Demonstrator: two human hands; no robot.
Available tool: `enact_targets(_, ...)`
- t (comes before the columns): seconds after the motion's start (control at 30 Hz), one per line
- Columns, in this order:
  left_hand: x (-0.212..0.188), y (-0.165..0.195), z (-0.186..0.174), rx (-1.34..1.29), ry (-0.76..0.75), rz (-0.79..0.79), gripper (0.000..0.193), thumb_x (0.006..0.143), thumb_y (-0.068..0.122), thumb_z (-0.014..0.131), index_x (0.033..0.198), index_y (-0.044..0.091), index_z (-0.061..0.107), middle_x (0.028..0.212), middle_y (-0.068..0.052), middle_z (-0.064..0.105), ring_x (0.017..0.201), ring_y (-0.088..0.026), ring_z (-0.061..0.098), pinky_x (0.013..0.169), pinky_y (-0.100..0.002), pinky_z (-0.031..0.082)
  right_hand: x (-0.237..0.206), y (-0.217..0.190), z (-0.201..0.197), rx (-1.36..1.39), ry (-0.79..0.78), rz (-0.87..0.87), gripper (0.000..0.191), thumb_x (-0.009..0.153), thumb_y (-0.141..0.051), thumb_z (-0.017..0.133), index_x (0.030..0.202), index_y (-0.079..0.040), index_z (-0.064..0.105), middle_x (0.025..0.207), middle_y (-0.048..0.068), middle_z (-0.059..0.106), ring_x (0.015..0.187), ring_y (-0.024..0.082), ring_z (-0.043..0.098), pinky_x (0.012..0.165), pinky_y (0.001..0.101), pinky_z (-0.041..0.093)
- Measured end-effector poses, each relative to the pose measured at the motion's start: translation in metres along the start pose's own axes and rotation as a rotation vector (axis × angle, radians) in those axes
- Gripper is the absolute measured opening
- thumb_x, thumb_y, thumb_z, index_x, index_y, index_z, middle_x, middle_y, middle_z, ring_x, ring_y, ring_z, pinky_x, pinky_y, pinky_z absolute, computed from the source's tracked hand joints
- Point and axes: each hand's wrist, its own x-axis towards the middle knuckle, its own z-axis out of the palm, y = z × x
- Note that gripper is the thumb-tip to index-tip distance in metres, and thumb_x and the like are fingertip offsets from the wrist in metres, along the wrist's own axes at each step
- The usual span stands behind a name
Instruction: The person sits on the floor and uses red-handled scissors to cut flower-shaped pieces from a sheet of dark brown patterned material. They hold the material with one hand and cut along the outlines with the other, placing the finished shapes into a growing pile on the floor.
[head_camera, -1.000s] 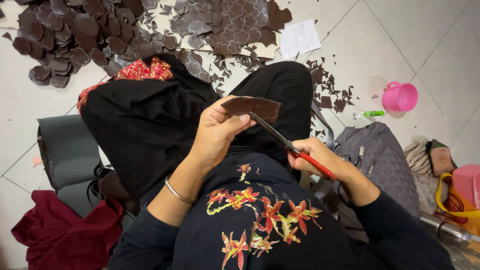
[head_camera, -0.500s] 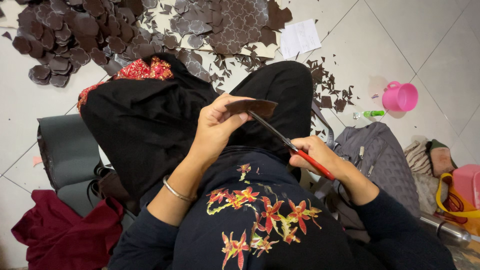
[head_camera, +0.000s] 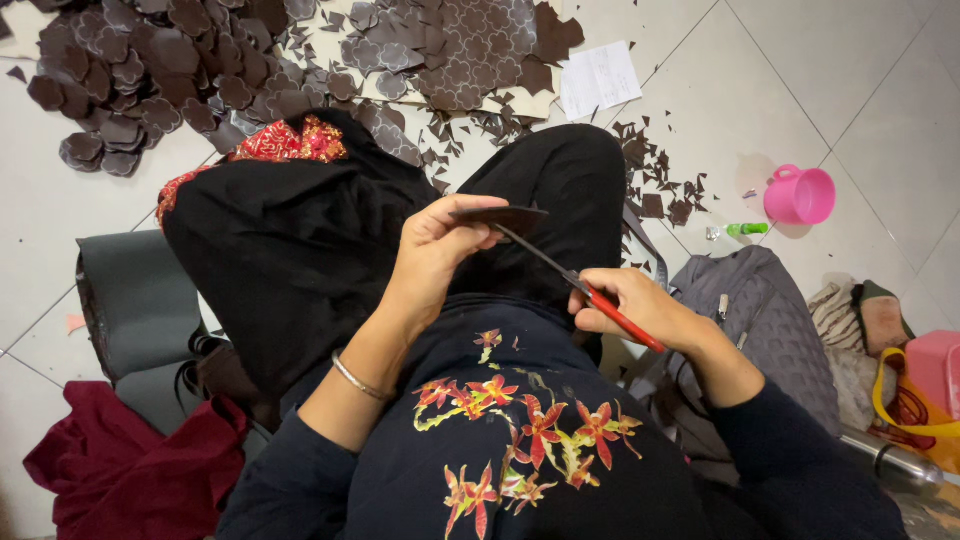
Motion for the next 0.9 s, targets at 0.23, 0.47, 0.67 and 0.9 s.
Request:
enact_targets(0.23,0.01,-0.016,-0.01,-0.182,0.061,-0.061,0.011,0.1,0.007,0.064,0.104,-0.001,0.07,0.092,-0.009,0.074,0.086,-0.016,0.072,0.081,-0.028,0.058,0.001,-0.013,0.003,-0.169,0.048,0.024,0.034,0.082,-0.037,0.079,0.096,-0.007,0.069,0.064,0.002,0.059,0.061,0.01,0.054,0.056,0.0286,0.046)
enact_targets(0.47,0.014,-0.019,-0.012,-0.184,0.219,-0.058,0.009,0.097,0.011,0.07,0.099,0.002,0.069,0.089,-0.006,0.073,0.081,-0.015,0.071,0.076,-0.028,0.058,-0.001,-0.004,0.011,-0.178,0.117,0.002,0.038,0.076,-0.034,0.086,0.095,-0.006,0.069,0.069,0.005,0.059,0.066,0.011,0.054,0.061,0.0272,0.046)
enact_targets(0.67,0.007,-0.014,0.009,-0.187,0.19,-0.11,0.014,0.09,0.007,0.072,0.103,0.002,0.069,0.092,-0.009,0.075,0.08,-0.016,0.072,0.073,-0.027,0.059,0.021,-0.011,0.026,0.238,0.388,-0.278,0.028,0.085,-0.017,0.081,0.104,-0.005,0.066,0.096,-0.003,0.067,0.077,0.004,0.056,0.071,0.0213,0.047)
enact_targets(0.9,-0.004,-0.014,0.024,-0.02,0.14,-0.085,0.014,0.093,0.009,0.074,0.102,0.0,0.068,0.094,-0.005,0.074,0.08,-0.009,0.068,0.075,-0.024,0.057,0.059,-0.04,0.047,0.223,0.653,-0.232,0.03,0.086,-0.007,0.086,0.108,-0.004,0.066,0.073,-0.002,0.055,0.061,0.002,0.045,0.056,0.0174,0.035)
